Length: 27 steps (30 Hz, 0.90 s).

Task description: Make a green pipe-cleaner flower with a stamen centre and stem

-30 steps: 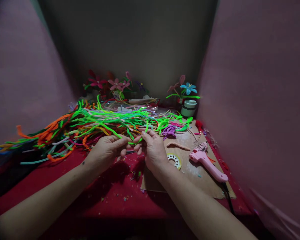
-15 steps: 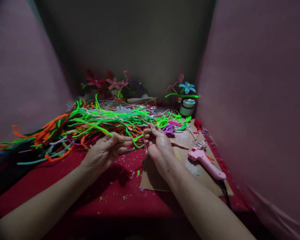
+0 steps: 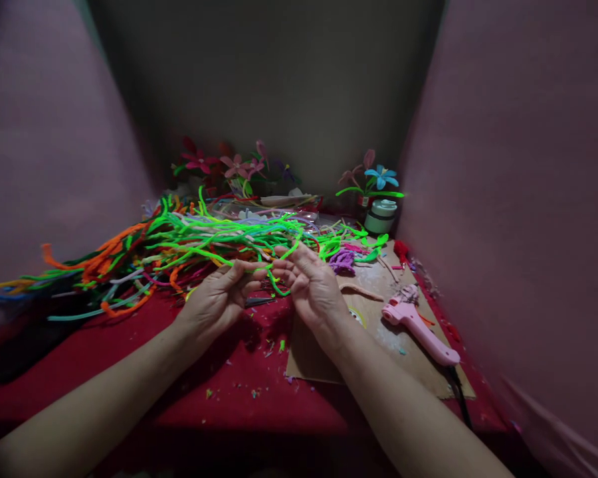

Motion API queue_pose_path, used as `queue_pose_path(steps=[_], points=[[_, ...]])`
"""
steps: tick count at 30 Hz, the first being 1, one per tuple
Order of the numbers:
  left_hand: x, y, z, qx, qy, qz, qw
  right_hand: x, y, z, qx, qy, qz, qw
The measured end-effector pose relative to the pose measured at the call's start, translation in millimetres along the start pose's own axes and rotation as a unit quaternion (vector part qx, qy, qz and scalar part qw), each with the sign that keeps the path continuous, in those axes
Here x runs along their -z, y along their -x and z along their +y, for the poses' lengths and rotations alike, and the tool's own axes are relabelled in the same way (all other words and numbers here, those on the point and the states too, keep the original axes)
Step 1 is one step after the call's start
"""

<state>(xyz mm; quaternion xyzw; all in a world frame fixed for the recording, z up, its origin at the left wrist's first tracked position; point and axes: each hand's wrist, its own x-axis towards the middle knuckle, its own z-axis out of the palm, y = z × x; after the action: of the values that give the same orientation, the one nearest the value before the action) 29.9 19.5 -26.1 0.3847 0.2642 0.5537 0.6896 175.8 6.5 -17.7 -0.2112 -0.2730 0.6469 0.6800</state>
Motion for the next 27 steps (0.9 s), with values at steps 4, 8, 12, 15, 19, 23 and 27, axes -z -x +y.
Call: queue_pose_path(steps=[4, 8, 12, 15, 19, 23, 27], points=[[1.0, 1.4, -5.2, 0.022, -0.015, -0.04, 0.999, -1.9, 7.1, 13.9, -0.029, 0.035, 0.005, 0.999], [3.5, 1.3, -4.8, 0.049, -0.032, -0.017, 0.998, 2.9, 6.0, 17.9, -0.028, 0.035, 0.022, 0.999], [6.6, -0.7, -1.2, 0.045, -0.058, 0.009, 0.997, 4.4, 4.0, 16.1, -0.032, 0.039, 0.031, 0.998], [6.1, 0.2, 0.0, 0.052, -0.103, 0.001, 0.993, 3.9, 6.4, 16.2, -0.044, 0.072, 0.023, 0.996], [4.0, 2.2, 0.6, 0.012, -0.146, -0.023, 0.989, 4.2, 12.5, 19.4, -0.079, 0.16, -0.031, 0.983], [3.2, 2.5, 1.4, 0.018, -0.131, -0.044, 0.99, 2.8, 16.6, 21.3, -0.099, 0.211, -0.063, 0.97], [3.3, 2.6, 2.9, 0.054, -0.133, -0.07, 0.987, -0.6, 19.0, 19.7, -0.091, 0.261, -0.071, 0.958]])
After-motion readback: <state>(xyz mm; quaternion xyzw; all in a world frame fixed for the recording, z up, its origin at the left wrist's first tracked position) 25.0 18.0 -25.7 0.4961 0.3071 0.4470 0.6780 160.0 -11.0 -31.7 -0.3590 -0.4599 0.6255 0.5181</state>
